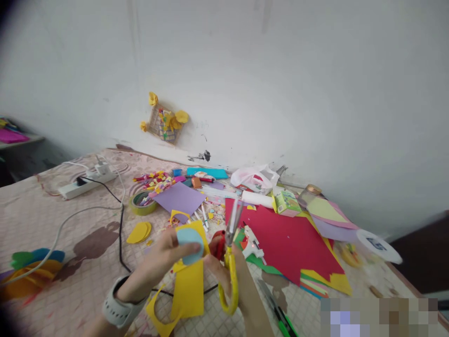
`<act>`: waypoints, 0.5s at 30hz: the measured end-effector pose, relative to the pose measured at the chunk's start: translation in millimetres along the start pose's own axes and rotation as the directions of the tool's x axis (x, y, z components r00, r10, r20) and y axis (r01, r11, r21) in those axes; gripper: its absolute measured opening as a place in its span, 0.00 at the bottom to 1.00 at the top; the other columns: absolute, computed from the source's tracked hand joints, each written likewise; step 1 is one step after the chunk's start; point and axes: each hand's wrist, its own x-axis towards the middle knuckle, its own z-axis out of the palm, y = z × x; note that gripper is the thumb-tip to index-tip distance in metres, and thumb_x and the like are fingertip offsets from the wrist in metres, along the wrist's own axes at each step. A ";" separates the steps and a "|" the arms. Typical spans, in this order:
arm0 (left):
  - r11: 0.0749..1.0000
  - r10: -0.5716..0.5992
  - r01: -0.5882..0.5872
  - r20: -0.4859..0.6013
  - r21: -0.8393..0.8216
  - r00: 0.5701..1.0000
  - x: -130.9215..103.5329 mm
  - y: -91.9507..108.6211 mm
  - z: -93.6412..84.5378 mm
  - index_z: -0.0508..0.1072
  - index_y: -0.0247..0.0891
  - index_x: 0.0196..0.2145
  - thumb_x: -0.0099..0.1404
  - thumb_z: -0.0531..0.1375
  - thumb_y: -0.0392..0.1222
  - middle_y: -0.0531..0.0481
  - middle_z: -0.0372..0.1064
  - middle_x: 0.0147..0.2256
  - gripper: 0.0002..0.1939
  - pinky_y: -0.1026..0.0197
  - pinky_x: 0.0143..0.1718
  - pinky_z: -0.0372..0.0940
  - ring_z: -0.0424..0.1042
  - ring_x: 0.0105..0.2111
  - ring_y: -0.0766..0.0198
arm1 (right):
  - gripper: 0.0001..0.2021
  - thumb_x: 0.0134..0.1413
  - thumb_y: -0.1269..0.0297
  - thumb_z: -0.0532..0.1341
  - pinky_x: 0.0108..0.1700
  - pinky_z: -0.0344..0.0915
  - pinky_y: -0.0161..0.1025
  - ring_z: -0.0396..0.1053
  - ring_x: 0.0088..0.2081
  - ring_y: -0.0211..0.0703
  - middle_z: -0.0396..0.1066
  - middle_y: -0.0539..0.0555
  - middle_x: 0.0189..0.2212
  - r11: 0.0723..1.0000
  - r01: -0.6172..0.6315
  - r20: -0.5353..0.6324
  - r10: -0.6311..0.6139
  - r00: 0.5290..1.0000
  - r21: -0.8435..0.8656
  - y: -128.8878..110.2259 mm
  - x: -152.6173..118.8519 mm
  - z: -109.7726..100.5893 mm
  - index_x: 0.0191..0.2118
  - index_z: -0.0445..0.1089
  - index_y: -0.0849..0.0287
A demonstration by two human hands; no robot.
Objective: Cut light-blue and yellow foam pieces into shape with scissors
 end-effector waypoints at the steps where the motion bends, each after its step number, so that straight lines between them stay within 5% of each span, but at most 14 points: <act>1: 0.999 0.015 -0.020 -0.102 -0.041 0.995 0.9 1.7 -4.7 0.73 0.35 0.23 0.54 0.62 0.38 0.53 0.69 0.21 0.05 0.66 0.25 0.60 0.65 0.21 0.66 | 0.15 0.50 0.49 0.60 0.31 0.64 0.38 0.64 0.29 0.43 0.61 0.50 0.28 1.000 0.001 0.044 0.000 0.999 -0.013 -3.0 -1.5 2.3 0.35 0.63 0.55; 4: 0.986 0.093 -0.136 -0.351 -0.100 0.932 2.4 7.7 -19.4 0.73 0.36 0.23 0.53 0.64 0.39 0.55 0.69 0.21 0.05 0.67 0.25 0.60 0.64 0.21 0.68 | 0.14 0.53 0.49 0.57 0.28 0.62 0.36 0.62 0.27 0.41 0.61 0.49 0.26 0.992 -0.004 0.189 0.028 0.982 -0.127 -9.1 -7.5 10.9 0.38 0.63 0.55; 7: 0.971 0.148 -0.217 -0.472 -0.096 0.869 1.9 13.0 -28.8 0.73 0.36 0.24 0.53 0.63 0.38 0.55 0.70 0.22 0.04 0.66 0.27 0.60 0.66 0.22 0.67 | 0.13 0.54 0.50 0.56 0.27 0.59 0.35 0.61 0.27 0.41 0.61 0.49 0.25 0.964 0.021 0.252 0.048 0.967 -0.264 -9.7 -11.5 18.8 0.35 0.64 0.56; 11: 0.958 0.186 -0.272 -0.519 -0.094 0.834 -0.4 14.6 -31.5 0.72 0.36 0.22 0.53 0.63 0.35 0.56 0.68 0.20 0.04 0.67 0.26 0.59 0.64 0.21 0.69 | 0.14 0.55 0.50 0.55 0.27 0.58 0.35 0.63 0.28 0.43 0.64 0.51 0.25 0.931 0.057 0.262 0.042 0.964 -0.360 -6.6 -11.0 21.6 0.34 0.65 0.57; 15: 0.955 0.176 -0.266 -0.479 -0.128 0.860 -2.5 13.5 -28.3 0.74 0.36 0.25 0.54 0.63 0.35 0.56 0.69 0.22 0.02 0.67 0.28 0.60 0.65 0.24 0.68 | 0.14 0.55 0.51 0.55 0.26 0.58 0.34 0.64 0.27 0.43 0.65 0.51 0.25 0.929 0.082 0.287 0.027 0.958 -0.362 -2.2 -9.3 19.2 0.34 0.65 0.57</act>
